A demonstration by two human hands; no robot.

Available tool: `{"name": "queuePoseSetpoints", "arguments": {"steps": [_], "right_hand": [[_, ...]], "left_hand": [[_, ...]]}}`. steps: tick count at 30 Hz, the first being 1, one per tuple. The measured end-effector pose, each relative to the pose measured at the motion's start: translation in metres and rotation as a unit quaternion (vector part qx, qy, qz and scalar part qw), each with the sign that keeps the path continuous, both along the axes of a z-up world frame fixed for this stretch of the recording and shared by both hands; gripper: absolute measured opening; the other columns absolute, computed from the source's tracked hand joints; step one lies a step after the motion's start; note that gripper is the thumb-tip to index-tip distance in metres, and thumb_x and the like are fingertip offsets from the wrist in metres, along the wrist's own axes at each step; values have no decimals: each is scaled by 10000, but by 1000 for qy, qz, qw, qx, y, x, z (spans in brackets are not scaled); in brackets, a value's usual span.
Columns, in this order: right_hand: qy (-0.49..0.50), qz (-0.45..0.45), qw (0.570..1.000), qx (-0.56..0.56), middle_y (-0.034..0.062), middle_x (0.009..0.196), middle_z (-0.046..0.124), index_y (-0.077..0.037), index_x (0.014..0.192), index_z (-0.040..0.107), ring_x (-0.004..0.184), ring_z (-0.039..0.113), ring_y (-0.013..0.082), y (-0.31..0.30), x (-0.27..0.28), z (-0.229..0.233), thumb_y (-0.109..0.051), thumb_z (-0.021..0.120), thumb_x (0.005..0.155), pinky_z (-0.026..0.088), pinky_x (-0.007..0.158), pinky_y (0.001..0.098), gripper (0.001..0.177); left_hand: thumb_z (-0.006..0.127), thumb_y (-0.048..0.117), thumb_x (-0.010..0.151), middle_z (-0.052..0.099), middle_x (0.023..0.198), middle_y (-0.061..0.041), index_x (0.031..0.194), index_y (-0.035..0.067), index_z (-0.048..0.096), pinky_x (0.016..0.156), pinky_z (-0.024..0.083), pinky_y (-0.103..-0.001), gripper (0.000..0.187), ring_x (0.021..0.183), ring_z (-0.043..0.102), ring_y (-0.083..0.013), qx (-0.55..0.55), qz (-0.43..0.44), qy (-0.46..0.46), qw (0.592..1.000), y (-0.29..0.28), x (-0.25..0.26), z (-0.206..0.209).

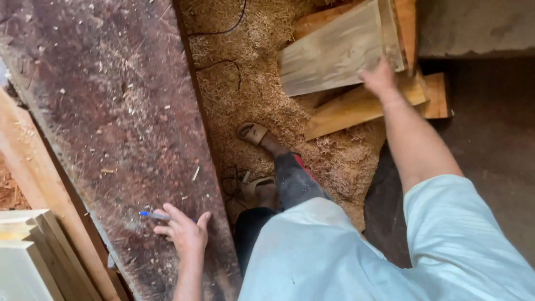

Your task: Marking wooden boards for cutting using a pen and a metal straight edge as a guide on a workbench.

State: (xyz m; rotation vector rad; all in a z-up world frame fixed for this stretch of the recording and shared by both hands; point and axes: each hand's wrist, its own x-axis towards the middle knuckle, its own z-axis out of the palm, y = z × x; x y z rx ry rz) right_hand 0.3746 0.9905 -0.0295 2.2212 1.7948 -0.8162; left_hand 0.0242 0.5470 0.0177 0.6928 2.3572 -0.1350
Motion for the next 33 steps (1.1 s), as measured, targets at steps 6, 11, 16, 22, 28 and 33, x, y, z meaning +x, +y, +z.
{"name": "queuePoseSetpoints", "arguments": {"steps": [6, 11, 16, 22, 28, 33], "right_hand": [[19, -171, 982, -79, 147, 1444, 93, -110, 1390, 74, 1317, 154, 324, 45, -43, 14, -187, 619, 873, 157, 1067, 440, 755], [-53, -215, 975, 25, 184, 1415, 104, -99, 1328, 314, 1302, 46, 378, 24, -55, 3, -367, 749, 761, 59, 1055, 499, 763], [28, -243, 970, 12, 77, 1077, 546, -125, 962, 458, 959, 538, 226, -15, -57, 6, -276, 716, 716, 467, 797, 320, 387], [24, -120, 986, -117, 122, 969, 632, -59, 1008, 589, 853, 619, 272, -111, -75, -55, -305, 683, 712, 518, 691, 362, 396], [-24, 156, 980, -119, 105, 1027, 634, -314, 1178, 534, 992, 592, 292, -194, -66, 39, -259, 566, 695, 482, 829, 409, 487], [-2, 400, 908, -127, 124, 887, 669, -250, 981, 630, 883, 627, 337, -220, -68, 195, -312, 569, 707, 487, 781, 431, 288]], "left_hand": [[610, 415, 694, 36, 1271, -499, 1319, -142, -31, 925, 124, -664, 1054, 1105, 102, -714, 72, -85, 27, 993, -4, 1, -9], [588, 439, 700, -47, 1316, -445, 1331, -105, -61, 944, 66, -658, 1056, 1126, 4, -699, 39, -34, -7, 999, 0, 1, -6], [599, 433, 706, -69, 1349, -398, 1344, -59, -90, 937, 136, -655, 1060, 1140, 10, -678, 32, -20, -13, 999, -1, 1, -7], [601, 488, 702, -36, 1395, -330, 1368, -19, -48, 946, 163, -632, 1059, 1152, 49, -667, -7, 5, 2, 1000, -2, 0, -6], [674, 365, 702, 165, 1412, -248, 1394, 45, 98, 937, 270, -642, 956, 1250, 90, -511, 79, 53, -49, 994, -13, 1, 23], [731, 260, 668, 468, 1233, -247, 1252, 40, 453, 951, 344, -489, 684, 1151, 419, -420, 327, -11, -44, 944, -32, 57, 78]]}}
